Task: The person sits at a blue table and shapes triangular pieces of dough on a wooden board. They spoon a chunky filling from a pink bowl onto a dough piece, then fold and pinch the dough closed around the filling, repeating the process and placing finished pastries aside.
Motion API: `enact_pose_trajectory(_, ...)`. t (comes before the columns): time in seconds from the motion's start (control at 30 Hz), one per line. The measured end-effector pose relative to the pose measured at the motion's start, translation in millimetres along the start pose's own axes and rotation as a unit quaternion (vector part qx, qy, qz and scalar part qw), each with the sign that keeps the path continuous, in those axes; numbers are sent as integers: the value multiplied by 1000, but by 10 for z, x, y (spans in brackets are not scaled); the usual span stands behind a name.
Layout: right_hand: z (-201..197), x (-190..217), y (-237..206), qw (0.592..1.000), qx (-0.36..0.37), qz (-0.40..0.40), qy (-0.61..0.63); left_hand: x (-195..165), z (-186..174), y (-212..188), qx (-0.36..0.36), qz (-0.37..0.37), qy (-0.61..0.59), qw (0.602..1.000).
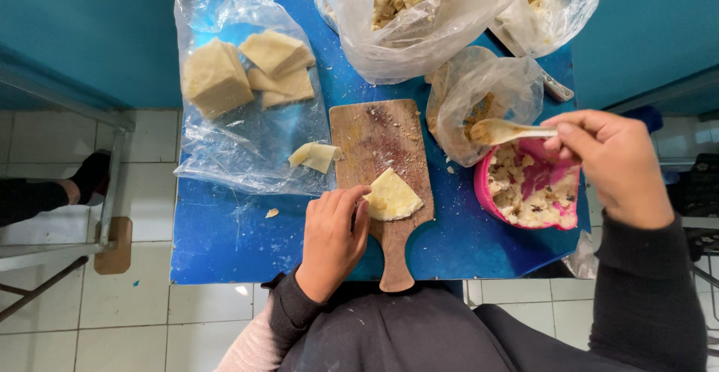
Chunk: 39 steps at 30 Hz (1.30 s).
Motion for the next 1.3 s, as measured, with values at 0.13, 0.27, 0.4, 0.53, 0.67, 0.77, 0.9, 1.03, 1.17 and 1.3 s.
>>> enact_pose_trajectory(0.13, 411, 149, -247, 1000, 22, 13, -6, -2, -16, -5, -6, 4, -6, 1000)
enact_pose_trajectory(0.27, 903, 401, -401, 995, 66, -68, -35, -6, -24, -12, -11, 7, -13, 1000)
enact_pose_trajectory(0.4, 1180, 686, -558, 978, 73, -173, -93, -14, -33, -16, -14, 16, -24, 999)
enact_pose_trajectory(0.53, 1309, 1055, -699, 914, 82, -357, -176, -20, -37, -24, -16, 21, -34, 999)
enact_pose_trajectory(0.67, 1349, 1200, -795, 872, 103, -432, -206, -22, -30, -33, -17, 26, -40, 999)
enact_pose_trajectory(0.77, 1333, 1217, -814, 868, 95, -440, -210, -20, -17, -37, -11, 29, -45, 998)
enact_pose_trajectory(0.9, 1288, 1093, -724, 912, 67, -359, -186, -14, -2, -42, 0, 30, -45, 999)
enact_pose_trajectory(1.03, 1096, 882, -621, 969, 37, -215, -117, -32, 9, -47, 7, 43, -41, 998)
enact_pose_trajectory(1.17, 631, 883, -648, 959, -63, -205, -183, -62, 30, -46, 15, 54, -36, 998)
enact_pose_trajectory(1.3, 386, 842, -560, 898, -106, -263, -337, -86, 64, -46, 30, 60, -23, 997)
Point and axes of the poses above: each hand's wrist, its own y-axis towards the middle knuckle, its own z-axis out of the palm, x = y × z, the point moved 8 cm from there along y, towards the middle knuckle, and after that the axes turned 13 degrees about -z, right-handed, at the moved point
